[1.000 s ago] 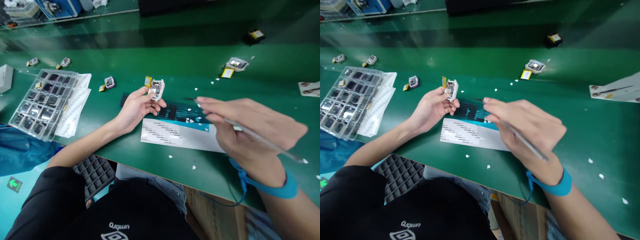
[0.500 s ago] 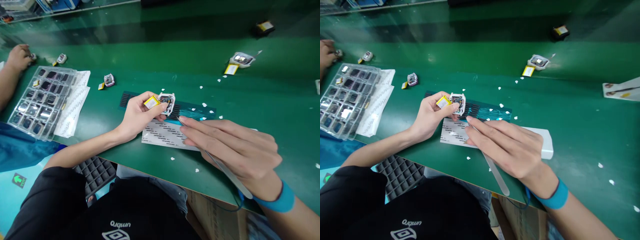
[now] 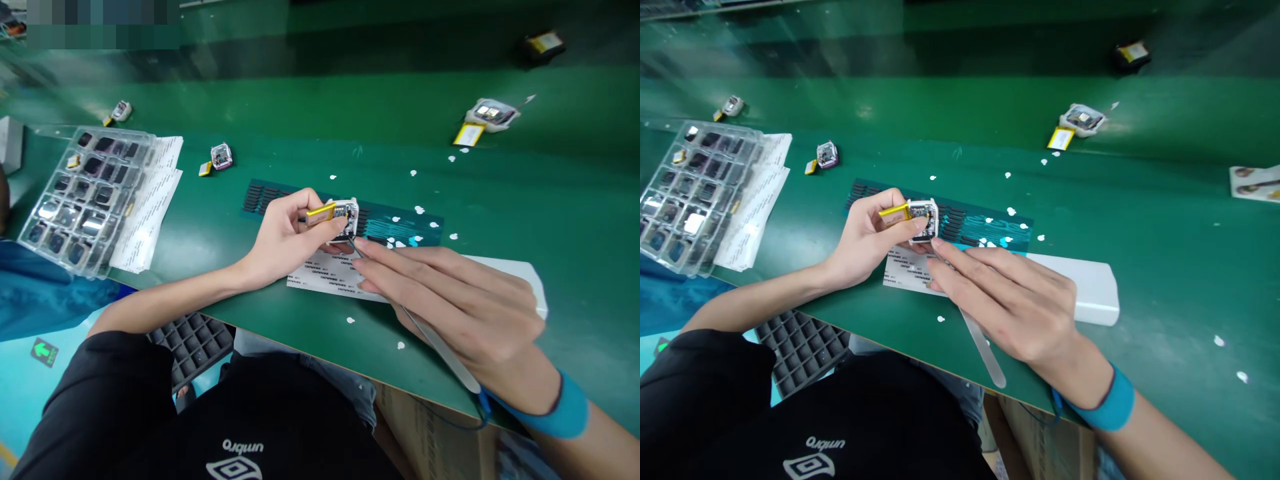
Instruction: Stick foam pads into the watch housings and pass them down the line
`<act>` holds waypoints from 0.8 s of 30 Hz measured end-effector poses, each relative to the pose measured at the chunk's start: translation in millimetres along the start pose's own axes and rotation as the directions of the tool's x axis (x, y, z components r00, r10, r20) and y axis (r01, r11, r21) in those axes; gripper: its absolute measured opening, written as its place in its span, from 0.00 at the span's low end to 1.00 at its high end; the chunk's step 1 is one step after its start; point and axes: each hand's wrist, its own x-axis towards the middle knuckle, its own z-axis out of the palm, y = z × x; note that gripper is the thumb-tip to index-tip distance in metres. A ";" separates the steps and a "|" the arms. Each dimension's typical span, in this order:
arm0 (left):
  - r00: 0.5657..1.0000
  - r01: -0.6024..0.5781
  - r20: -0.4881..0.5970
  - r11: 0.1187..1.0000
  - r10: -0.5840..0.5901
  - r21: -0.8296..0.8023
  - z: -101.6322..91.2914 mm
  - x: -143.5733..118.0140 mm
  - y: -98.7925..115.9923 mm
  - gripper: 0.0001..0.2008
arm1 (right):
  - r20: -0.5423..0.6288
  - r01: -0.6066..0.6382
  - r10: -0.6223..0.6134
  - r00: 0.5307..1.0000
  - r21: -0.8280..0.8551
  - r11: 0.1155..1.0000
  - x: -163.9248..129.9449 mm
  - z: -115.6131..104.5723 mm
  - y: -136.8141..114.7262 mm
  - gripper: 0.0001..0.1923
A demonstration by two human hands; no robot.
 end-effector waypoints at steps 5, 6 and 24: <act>1.000 0.008 0.009 1.000 -0.008 0.017 0.1 0.5 -3.0 0.19 | 0.012 -0.049 0.048 0.999 0.066 0.997 -0.1 -0.1 -1.9 0.37; 1.000 0.004 0.005 1.000 -0.004 0.023 -0.1 0.6 -3.2 0.19 | 0.010 -0.048 0.047 0.999 0.070 0.996 0.0 -0.4 -2.5 0.37; 0.986 -0.160 -0.024 0.979 0.165 0.127 3.1 -3.5 -9.2 0.11 | 0.013 -0.191 0.191 0.981 0.127 0.973 1.5 -2.3 -11.1 0.45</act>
